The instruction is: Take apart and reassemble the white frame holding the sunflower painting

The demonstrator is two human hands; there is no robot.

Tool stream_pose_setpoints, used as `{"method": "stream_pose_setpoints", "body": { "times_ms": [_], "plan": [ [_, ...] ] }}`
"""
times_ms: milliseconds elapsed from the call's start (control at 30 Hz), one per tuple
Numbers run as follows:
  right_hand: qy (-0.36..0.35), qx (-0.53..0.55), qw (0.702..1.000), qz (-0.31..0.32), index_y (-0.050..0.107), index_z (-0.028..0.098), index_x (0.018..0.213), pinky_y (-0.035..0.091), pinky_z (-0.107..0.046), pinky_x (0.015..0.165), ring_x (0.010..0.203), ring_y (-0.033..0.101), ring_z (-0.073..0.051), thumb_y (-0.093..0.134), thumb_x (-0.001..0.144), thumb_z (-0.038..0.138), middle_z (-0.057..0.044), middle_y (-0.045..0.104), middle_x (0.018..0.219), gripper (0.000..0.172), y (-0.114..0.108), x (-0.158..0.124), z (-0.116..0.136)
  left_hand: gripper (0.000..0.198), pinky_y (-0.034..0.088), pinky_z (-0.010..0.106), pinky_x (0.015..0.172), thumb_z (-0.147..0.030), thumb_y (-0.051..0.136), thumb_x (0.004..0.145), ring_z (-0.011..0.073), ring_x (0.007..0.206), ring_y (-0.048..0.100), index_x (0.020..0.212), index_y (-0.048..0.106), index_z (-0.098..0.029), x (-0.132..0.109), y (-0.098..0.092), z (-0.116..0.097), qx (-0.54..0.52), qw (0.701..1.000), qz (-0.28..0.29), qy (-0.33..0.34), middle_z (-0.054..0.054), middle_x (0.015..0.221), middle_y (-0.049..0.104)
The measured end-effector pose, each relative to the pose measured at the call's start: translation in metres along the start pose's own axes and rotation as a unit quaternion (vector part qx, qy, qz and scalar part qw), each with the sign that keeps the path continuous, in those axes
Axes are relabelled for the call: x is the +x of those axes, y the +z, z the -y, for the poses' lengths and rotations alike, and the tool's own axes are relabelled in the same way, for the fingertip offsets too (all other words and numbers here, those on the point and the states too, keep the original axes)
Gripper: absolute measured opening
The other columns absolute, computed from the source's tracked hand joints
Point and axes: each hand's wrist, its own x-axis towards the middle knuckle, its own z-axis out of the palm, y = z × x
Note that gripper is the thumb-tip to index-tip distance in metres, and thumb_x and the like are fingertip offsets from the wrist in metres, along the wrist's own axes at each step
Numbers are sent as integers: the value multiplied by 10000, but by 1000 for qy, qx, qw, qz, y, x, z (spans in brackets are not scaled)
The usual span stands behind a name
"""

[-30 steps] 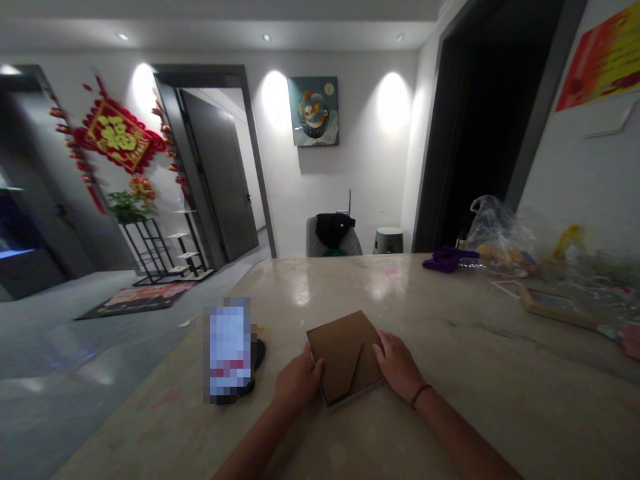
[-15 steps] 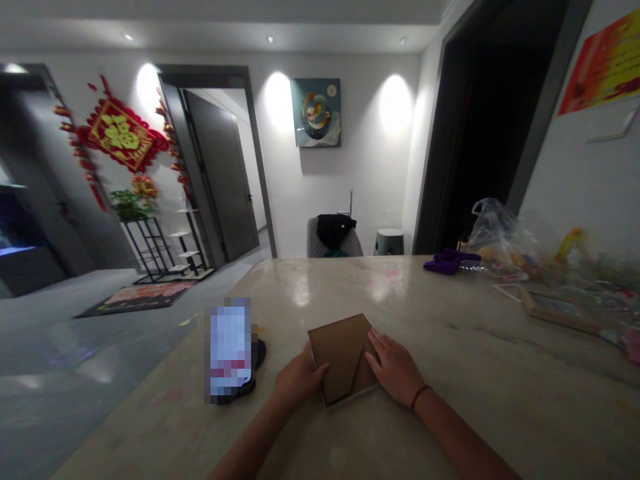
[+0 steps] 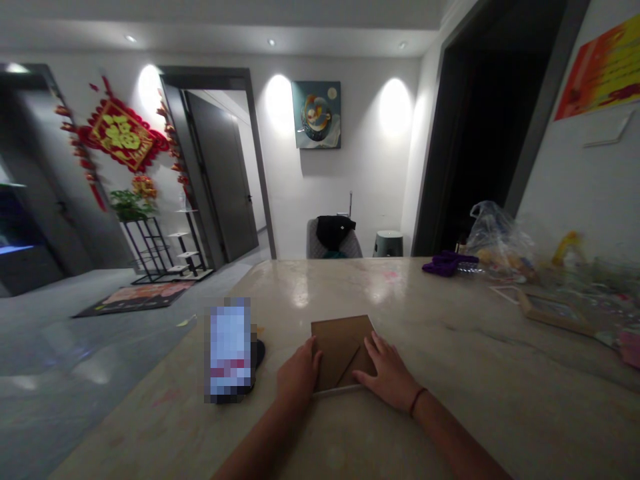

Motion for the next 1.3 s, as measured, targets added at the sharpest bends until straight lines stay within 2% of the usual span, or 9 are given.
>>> {"method": "stream_pose_setpoints", "body": {
  "times_ms": [233, 333, 433, 567, 800, 967, 1067, 1167, 1300],
  "plan": [
    [1, 39, 998, 45, 270, 110, 1346, 114, -405, 1060, 1325, 94, -267, 491, 714, 546, -153, 110, 1451, 799, -8, -3, -6, 412, 441, 312, 744, -369, 324, 866, 210, 913, 605, 1225, 454, -215, -5, -10, 5, -27, 999, -22, 9, 78, 1092, 610],
    [-29, 63, 993, 94, 283, 167, 1344, 144, -396, 1055, 1323, 101, -277, 579, 600, 616, -134, 83, 1459, 918, -20, -8, -14, 363, 425, 294, 812, -430, 373, 839, 187, 939, 588, 995, 640, -240, -9, -25, 7, -39, 994, -27, 100, 51, 1086, 609],
    [-39, 50, 994, 91, 320, 191, 1330, 156, -383, 1053, 1311, 163, -277, 573, 607, 621, -130, 144, 1450, 879, -26, -10, -18, 315, 359, 329, 933, -453, 455, 794, 203, 1060, 522, 818, 701, -257, -12, -33, 8, -39, 981, -49, 186, 32, 1134, 596],
    [-24, 19, 999, 40, 324, 177, 1330, 162, -380, 1050, 1306, 185, -269, 501, 707, 577, -142, 187, 1438, 761, -19, -6, -14, 335, 365, 351, 943, -401, 577, 718, 202, 1070, 517, 1039, 623, -318, -9, -19, 10, -25, 964, -2, 265, 14, 1170, 585],
    [-28, -50, 992, -109, 422, 262, 1268, 166, -457, 1032, 1273, 241, -289, 470, 787, 393, -91, 343, 1369, 501, -4, 6, -8, 418, 304, 340, 1003, -266, 379, 840, 182, 1206, 398, 1251, 447, -250, 7, 7, 8, 22, 973, -56, 223, 38, 1325, 447],
    [-3, -70, 964, -255, 34, 220, 1391, 415, -366, 796, 897, 529, -214, 331, 807, 138, -92, 578, 982, 661, -21, 5, -20, 527, 393, 297, 858, -347, 321, 869, 168, 938, 579, 1371, 199, -247, 8, -15, 12, -10, 985, -115, 128, 50, 1043, 637],
    [84, -102, 965, -227, -87, 193, 1380, 424, -288, 628, 700, 555, -171, 298, 713, -3, -76, 590, 866, 795, -26, 3, -31, 629, 416, 266, 681, -272, 326, 860, 173, 745, 623, 1394, 1, -197, 6, -22, 14, 37, 997, -49, 39, 68, 884, 671],
    [125, -116, 972, -164, -104, 183, 1376, 390, -256, 540, 640, 568, -155, 321, 672, -30, -87, 595, 873, 850, -25, 2, -39, 705, 402, 266, 627, -214, 348, 836, 199, 747, 634, 1380, -99, -178, 4, -21, 13, 80, 996, 18, 21, 102, 906, 673],
    [134, -97, 972, -165, -78, 177, 1381, 370, -251, 530, 680, 585, -170, 351, 690, -12, -96, 599, 890, 836, -27, 2, -40, 682, 405, 285, 613, -278, 307, 866, 227, 755, 640, 1372, -133, -156, 4, -21, 10, 92, 996, 14, 5, 124, 903, 677]
  ]
}}
